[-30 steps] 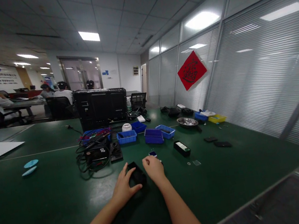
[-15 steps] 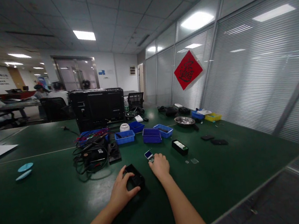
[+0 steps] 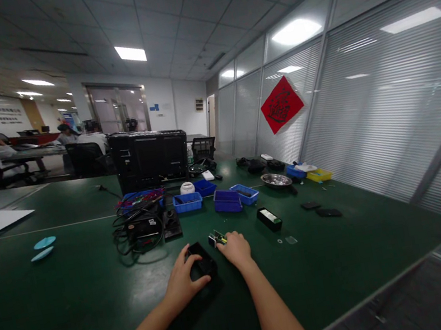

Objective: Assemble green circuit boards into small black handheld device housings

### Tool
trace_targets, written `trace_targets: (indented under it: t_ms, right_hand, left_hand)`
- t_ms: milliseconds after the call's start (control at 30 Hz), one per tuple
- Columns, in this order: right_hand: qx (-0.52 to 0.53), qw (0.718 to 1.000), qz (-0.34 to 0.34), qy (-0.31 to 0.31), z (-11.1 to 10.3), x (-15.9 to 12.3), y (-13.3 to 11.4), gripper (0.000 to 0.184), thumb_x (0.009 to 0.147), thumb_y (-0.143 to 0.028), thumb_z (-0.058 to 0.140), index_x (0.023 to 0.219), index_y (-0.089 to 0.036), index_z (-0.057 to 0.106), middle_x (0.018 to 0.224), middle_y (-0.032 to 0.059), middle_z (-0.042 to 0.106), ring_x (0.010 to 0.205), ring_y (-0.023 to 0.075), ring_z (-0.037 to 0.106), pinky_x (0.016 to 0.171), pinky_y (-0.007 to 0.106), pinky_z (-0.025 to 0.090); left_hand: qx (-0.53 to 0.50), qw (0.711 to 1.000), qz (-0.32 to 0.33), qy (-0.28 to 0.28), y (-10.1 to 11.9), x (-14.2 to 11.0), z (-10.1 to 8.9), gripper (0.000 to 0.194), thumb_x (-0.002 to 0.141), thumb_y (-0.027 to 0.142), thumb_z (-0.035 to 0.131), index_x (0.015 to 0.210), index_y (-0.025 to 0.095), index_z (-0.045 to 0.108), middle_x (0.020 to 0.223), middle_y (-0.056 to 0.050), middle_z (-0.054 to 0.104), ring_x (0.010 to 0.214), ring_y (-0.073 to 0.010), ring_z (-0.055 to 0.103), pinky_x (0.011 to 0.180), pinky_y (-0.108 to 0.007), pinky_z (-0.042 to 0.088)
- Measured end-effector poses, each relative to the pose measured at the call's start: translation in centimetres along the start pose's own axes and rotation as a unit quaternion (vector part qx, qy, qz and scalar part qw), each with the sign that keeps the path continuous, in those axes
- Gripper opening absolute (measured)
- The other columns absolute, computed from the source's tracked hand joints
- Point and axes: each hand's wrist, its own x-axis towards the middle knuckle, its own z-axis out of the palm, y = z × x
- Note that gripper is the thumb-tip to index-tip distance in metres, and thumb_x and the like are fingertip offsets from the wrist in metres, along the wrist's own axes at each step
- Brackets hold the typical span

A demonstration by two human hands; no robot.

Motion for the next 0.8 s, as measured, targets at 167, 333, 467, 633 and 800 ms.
trace_targets:
  t_ms: [167, 333, 467, 633, 800]
  right_hand:
    - [-0.021, 0.997, 0.015, 0.070, 0.07, -0.04, 0.10, 0.025, 0.073, -0.037, 0.055, 0.090, -0.019, 0.057, 0.096, 0.0085, 0.056, 0.091, 0.0215, 0.051, 0.072, 0.028, 0.036]
    - [-0.048, 0.992, 0.014, 0.120, 0.16, 0.08, 0.43, 0.026, 0.069, -0.032, 0.062, 0.089, -0.019, 0.052, 0.095, 0.0086, 0.053, 0.090, 0.0227, 0.049, 0.071, 0.029, 0.035]
    - [-0.025, 0.993, -0.029, 0.111, 0.36, -0.02, 0.32, 0.029, 0.066, -0.033, 0.065, 0.086, -0.020, 0.048, 0.093, 0.0059, 0.051, 0.086, 0.0209, 0.050, 0.068, 0.027, 0.035]
    - [0.040, 0.996, -0.059, 0.053, 0.43, -0.02, 0.24, 0.031, 0.063, -0.038, 0.067, 0.080, -0.021, 0.048, 0.086, 0.0022, 0.053, 0.080, 0.0178, 0.051, 0.063, 0.024, 0.034]
    - [0.089, 0.995, -0.044, 0.023, 0.19, 0.43, 0.81, 0.041, 0.063, -0.037, 0.066, 0.098, -0.020, 0.053, 0.094, 0.0045, 0.058, 0.087, 0.0194, 0.053, 0.069, 0.025, 0.036]
  left_hand:
    - [0.020, 1.000, -0.005, -0.001, 0.11, 0.00, 0.17, 0.045, 0.057, 0.032, 0.071, 0.099, 0.025, 0.058, 0.139, -0.006, 0.027, 0.124, -0.0266, 0.033, 0.101, -0.041, 0.028]
    - [0.026, 1.000, 0.005, 0.008, 0.00, -0.06, 0.28, 0.044, 0.057, 0.033, 0.071, 0.099, 0.025, 0.058, 0.137, -0.006, 0.028, 0.124, -0.0267, 0.033, 0.101, -0.041, 0.029]
    - [0.023, 0.999, 0.015, 0.025, 0.02, -0.06, 0.19, 0.044, 0.056, 0.033, 0.072, 0.097, 0.025, 0.058, 0.133, -0.006, 0.032, 0.122, -0.0268, 0.034, 0.100, -0.041, 0.029]
    - [0.024, 0.999, 0.014, 0.036, 0.12, 0.09, 0.08, 0.047, 0.055, 0.031, 0.072, 0.099, 0.025, 0.057, 0.125, -0.006, 0.036, 0.117, -0.0257, 0.038, 0.098, -0.040, 0.032]
    - [0.019, 0.999, -0.004, 0.040, 0.21, 0.22, -0.17, 0.065, 0.059, 0.031, 0.068, 0.119, 0.024, 0.044, 0.111, -0.005, 0.044, 0.105, -0.0200, 0.047, 0.092, -0.033, 0.038]
